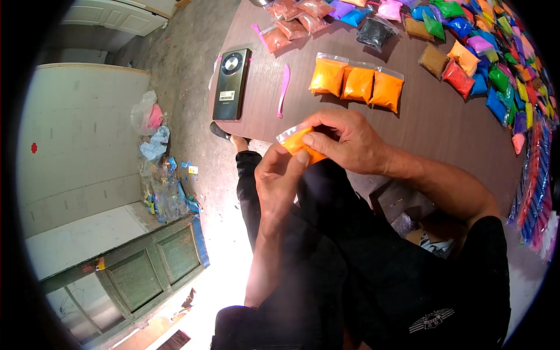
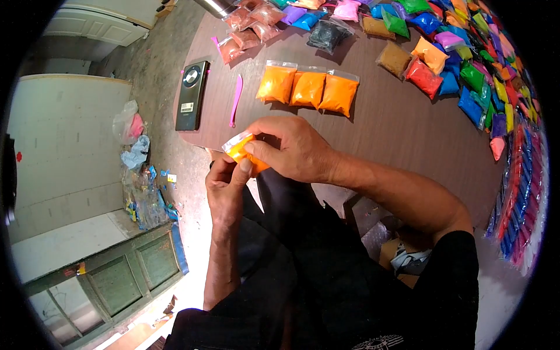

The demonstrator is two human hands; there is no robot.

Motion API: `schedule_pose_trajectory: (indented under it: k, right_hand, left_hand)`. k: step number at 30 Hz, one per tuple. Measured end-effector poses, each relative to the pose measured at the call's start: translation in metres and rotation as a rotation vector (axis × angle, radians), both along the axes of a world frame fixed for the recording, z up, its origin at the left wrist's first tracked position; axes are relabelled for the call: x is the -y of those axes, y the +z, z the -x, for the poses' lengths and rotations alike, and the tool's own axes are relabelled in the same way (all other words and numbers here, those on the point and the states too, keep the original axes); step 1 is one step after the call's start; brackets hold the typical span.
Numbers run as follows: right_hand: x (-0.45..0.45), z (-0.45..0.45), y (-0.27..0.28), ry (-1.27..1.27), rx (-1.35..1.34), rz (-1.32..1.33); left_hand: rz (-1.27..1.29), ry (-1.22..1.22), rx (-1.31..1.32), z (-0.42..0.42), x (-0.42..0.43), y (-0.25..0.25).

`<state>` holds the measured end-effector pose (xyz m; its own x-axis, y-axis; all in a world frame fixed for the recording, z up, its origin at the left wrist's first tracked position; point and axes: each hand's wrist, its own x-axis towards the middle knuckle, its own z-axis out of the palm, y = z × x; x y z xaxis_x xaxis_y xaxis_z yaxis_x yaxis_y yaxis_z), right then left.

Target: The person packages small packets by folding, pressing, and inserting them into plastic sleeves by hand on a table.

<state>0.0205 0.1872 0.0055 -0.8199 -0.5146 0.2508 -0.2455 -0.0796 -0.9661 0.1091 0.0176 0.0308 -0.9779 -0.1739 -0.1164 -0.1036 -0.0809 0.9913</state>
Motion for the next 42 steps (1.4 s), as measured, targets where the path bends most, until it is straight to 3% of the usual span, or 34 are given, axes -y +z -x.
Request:
schedule_pose_trajectory:
  k: [1, 9, 15, 29, 35, 42]
  right_hand:
    - [0.0, 0.001, 0.0, 0.0, 0.0, 0.0]
    - [-0.003, 0.0, 0.012, 0.059, 0.114, -0.002]
    - [-0.002, 0.0, 0.003, 0.03, 0.01, -0.036]
    - [-0.001, 0.0, 0.002, 0.005, 0.054, -0.014]
    - [-0.002, 0.001, 0.003, 0.018, -0.01, -0.04]
    - [-0.004, 0.001, 0.01, 0.055, 0.034, -0.036]
  left_hand:
    - [0.008, 0.024, 0.088, 0.0, -0.003, 0.004]
    - [-0.033, -0.005, 0.015, -0.001, -0.001, -0.009]
    - [-0.024, -0.002, 0.059, -0.002, -0.003, -0.003]
    - [0.052, -0.026, 0.077, -0.003, -0.003, -0.004]
    - [-0.011, 0.05, 0.064, -0.002, 0.0, -0.003]
    - [-0.026, -0.037, -0.055, -0.004, 0.01, -0.013]
